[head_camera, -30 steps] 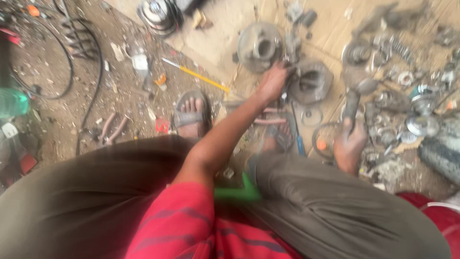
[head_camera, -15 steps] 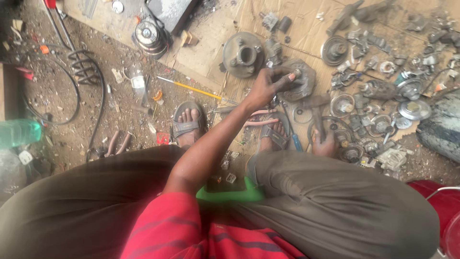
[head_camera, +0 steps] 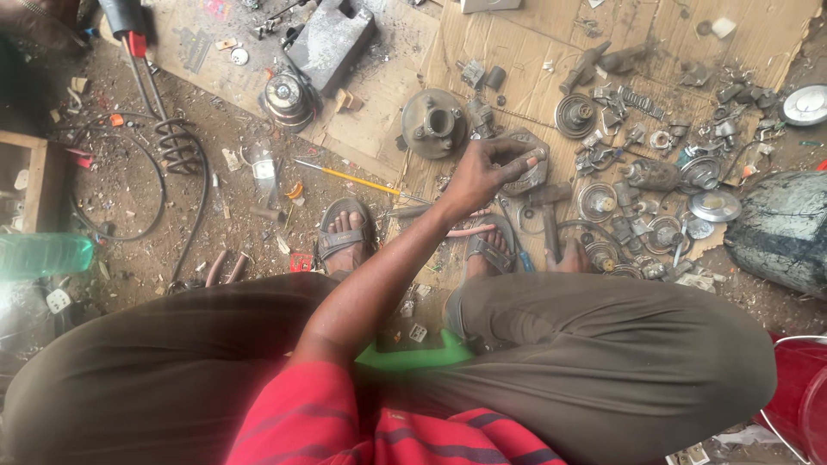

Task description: The person sits on a low stool in a cluttered workshop and uses a screwdriver to manipulate a small metal component held in the left hand. The person then uses a hammer to tap the component while it rests on a larger metal part on the floor.

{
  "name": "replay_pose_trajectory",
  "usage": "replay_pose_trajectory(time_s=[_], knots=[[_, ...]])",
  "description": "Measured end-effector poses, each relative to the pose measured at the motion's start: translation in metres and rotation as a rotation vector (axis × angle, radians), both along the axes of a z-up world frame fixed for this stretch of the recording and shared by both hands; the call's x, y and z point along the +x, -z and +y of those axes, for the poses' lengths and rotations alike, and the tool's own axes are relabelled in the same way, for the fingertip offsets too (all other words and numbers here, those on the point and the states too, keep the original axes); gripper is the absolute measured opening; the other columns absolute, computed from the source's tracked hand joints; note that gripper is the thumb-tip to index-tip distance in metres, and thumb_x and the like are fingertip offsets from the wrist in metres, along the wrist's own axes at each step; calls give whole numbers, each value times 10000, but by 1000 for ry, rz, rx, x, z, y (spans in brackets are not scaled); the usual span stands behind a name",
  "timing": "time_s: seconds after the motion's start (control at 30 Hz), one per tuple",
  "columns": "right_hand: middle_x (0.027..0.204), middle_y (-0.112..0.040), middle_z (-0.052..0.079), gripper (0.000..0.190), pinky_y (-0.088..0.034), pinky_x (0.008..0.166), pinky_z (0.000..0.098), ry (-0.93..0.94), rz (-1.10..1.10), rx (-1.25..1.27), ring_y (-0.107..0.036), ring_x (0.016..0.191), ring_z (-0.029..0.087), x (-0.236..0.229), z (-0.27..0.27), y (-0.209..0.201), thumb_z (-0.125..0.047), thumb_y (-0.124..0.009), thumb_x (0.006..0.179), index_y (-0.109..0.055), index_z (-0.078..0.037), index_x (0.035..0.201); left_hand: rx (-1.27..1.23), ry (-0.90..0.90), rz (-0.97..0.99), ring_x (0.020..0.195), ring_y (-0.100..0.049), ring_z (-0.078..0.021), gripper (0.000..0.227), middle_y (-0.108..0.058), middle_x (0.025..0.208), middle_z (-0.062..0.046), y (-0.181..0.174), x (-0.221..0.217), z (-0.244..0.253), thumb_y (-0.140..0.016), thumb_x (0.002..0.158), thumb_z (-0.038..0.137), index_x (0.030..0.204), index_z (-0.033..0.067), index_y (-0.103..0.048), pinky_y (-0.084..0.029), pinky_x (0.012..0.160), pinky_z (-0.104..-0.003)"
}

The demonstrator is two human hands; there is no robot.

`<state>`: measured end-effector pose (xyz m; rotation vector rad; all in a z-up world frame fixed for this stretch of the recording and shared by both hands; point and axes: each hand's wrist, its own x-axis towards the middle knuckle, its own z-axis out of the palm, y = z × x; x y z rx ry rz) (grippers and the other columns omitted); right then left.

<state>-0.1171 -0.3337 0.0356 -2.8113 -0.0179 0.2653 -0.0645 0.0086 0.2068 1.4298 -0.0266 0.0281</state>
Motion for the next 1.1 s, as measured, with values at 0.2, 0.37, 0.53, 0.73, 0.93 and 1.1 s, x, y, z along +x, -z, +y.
replay_pose_trajectory(time_s=[0.2, 0.37, 0.53, 0.73, 0.93, 1.1], knots=[[1208, -622, 230, 527, -489, 877, 541, -36, 45, -140, -608, 1101, 466, -1, 11, -11, -298, -807, 835, -604, -16, 1231, -223, -1, 232, 949, -716, -129, 416, -764, 1096, -124, 40, 1, -8, -645, 1004, 274, 1276, -41, -655, -618, 783, -311], [1175, -673, 240, 504, -500, 870, 541, -22, 2, -132, -638, 1078, 456, 6, 7, 10, -302, -772, 898, -615, -28, 1290, -358, -148, 324, 799, -698, -142, 378, -738, 967, -100, 93, 6, -19, -654, 988, 212, 1271, -36, -684, -603, 681, -312], [874, -700, 218, 352, -513, 736, 468, 140, 70, 186, -689, 794, 376, -3, -12, 11, -317, -718, 995, -687, -40, 1209, -366, -186, 546, 700, -643, -162, 356, -734, 890, -94, 134, 9, -29, -716, 946, 138, 1265, -21, -696, -496, 547, -333], [834, -658, 113, 275, -490, 667, 366, 0, -83, 539, -606, 736, 170, -10, 2, -30, -255, -670, 1057, -677, 11, 1123, 403, -306, 73, 894, -745, -306, 283, -747, 1028, -130, 146, 26, -31, -735, 942, 177, 1209, 88, -706, -579, 782, -405], [735, -534, 4, 307, -386, 495, 282, 192, 233, 749, -482, 571, 79, -1, 63, -102, -291, -546, 1099, -621, -1, 1166, 616, -290, -11, 1112, -645, -356, 245, -652, 1177, -135, 148, 27, -18, -737, 899, 158, 1134, 106, -692, -543, 907, -444], [733, -529, 7, 335, -420, 532, 274, -80, 136, 707, -527, 595, 91, 40, 110, -143, -289, -500, 1140, -588, 19, 1236, 602, -345, -59, 1053, -623, -358, 267, -636, 1149, -142, 148, 31, -13, -728, 863, 160, 1114, 83, -682, -523, 858, -435]])
